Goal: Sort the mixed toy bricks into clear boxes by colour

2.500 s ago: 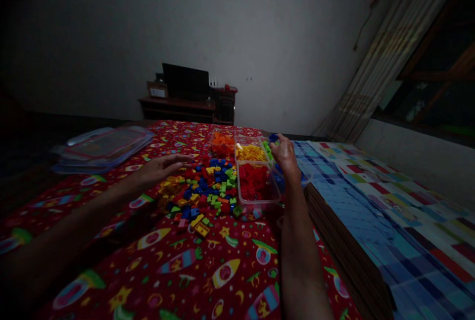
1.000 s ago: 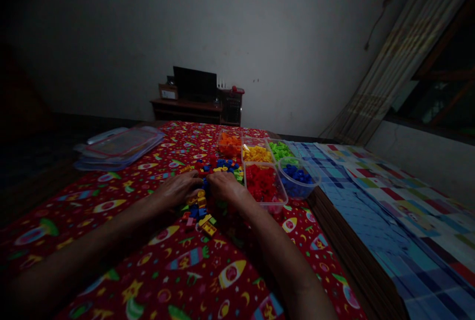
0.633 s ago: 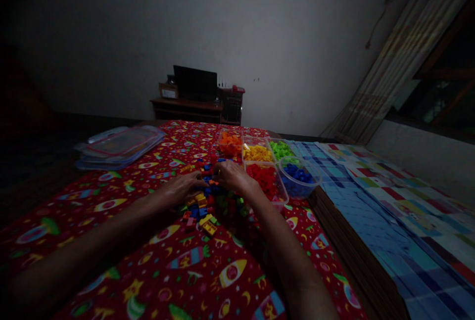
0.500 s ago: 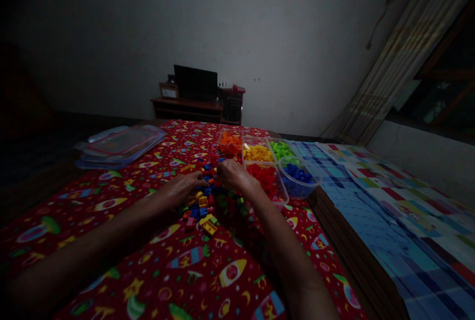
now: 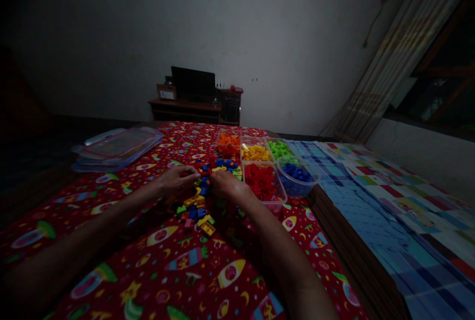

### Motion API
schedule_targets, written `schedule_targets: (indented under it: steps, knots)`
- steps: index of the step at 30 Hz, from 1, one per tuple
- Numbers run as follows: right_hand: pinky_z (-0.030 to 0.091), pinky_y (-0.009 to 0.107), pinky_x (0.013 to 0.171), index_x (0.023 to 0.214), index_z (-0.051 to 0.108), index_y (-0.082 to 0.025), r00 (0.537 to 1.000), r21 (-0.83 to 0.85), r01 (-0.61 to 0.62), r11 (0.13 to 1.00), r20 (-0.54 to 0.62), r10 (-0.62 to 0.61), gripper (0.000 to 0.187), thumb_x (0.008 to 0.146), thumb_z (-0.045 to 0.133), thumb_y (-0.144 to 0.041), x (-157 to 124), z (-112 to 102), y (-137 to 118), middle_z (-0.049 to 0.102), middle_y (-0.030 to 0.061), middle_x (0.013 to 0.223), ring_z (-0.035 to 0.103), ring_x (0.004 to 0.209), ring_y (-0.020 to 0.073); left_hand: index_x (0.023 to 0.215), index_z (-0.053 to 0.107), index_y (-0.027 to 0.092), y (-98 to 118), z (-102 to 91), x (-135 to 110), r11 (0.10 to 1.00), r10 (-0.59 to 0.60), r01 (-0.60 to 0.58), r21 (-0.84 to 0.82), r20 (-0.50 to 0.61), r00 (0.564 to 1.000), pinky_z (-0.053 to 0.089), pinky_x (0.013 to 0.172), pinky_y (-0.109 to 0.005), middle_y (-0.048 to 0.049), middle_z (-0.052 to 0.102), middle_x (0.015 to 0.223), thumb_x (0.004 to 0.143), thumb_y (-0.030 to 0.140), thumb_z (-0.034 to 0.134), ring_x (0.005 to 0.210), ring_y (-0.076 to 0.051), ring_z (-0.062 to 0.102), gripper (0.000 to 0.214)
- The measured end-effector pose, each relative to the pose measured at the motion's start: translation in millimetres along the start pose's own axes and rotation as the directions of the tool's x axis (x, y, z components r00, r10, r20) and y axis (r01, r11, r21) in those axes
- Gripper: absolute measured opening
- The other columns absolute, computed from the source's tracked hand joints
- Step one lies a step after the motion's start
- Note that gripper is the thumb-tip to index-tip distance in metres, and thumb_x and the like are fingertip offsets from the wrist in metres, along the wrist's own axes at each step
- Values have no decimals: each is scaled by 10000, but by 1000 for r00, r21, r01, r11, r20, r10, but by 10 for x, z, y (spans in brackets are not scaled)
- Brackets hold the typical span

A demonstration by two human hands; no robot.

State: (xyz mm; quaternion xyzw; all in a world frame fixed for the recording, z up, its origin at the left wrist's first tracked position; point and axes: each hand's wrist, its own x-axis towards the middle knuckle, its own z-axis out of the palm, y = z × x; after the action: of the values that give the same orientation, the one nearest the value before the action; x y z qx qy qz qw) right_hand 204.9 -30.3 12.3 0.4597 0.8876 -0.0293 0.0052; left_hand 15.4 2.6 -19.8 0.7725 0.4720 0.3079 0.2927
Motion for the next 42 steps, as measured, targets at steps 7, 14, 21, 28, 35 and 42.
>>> schedule_targets:
  steps: [7,14,21,28,35,42]
  knots:
    - [398,233,649,951,708,-96,1000,34,-11,999,-3,11,285,770,488,-91,52,-51,115,708,145,917,647,829,196,823,682,188,14,46,-55,973,126,-142,181,94,988,476,692,-252,-25,707,804,709,389,554,738,-177,629,263]
    - [413,239,750,1047,670,-110,998,25,54,998,-23,-53,297,829,469,-91,73,139,22,686,156,1005,634,935,201,814,696,160,-6,170,-142,866,261,-348,359,271,927,438,626,-208,-49,698,753,773,185,475,656,-144,607,226]
    - [410,239,750,1076,664,-120,997,84,42,996,-70,-36,301,834,485,-109,82,158,66,688,139,1003,627,944,197,898,689,169,-27,124,-107,881,202,-298,368,275,940,448,680,-220,-45,710,828,714,174,526,731,-163,633,246]
    - [400,226,701,997,706,-137,994,197,30,980,-107,-9,252,785,570,-146,83,53,153,704,96,930,627,855,182,865,705,222,-11,38,-20,986,1,-22,167,127,992,464,633,-214,34,699,748,613,338,613,687,-166,624,292]
    - [353,191,602,916,726,-139,972,428,54,902,-228,50,187,787,592,-164,42,-85,235,635,5,695,523,637,99,855,682,159,-10,-33,5,974,-92,101,-205,53,994,498,656,-283,-14,689,742,507,489,702,707,-198,623,480]
    - [337,187,596,923,729,-131,959,414,78,907,-278,45,205,771,592,-145,70,-74,191,644,12,718,506,623,88,1240,542,145,40,-64,-75,948,-85,149,-280,230,970,433,519,-240,31,618,615,613,486,660,505,-129,543,723]
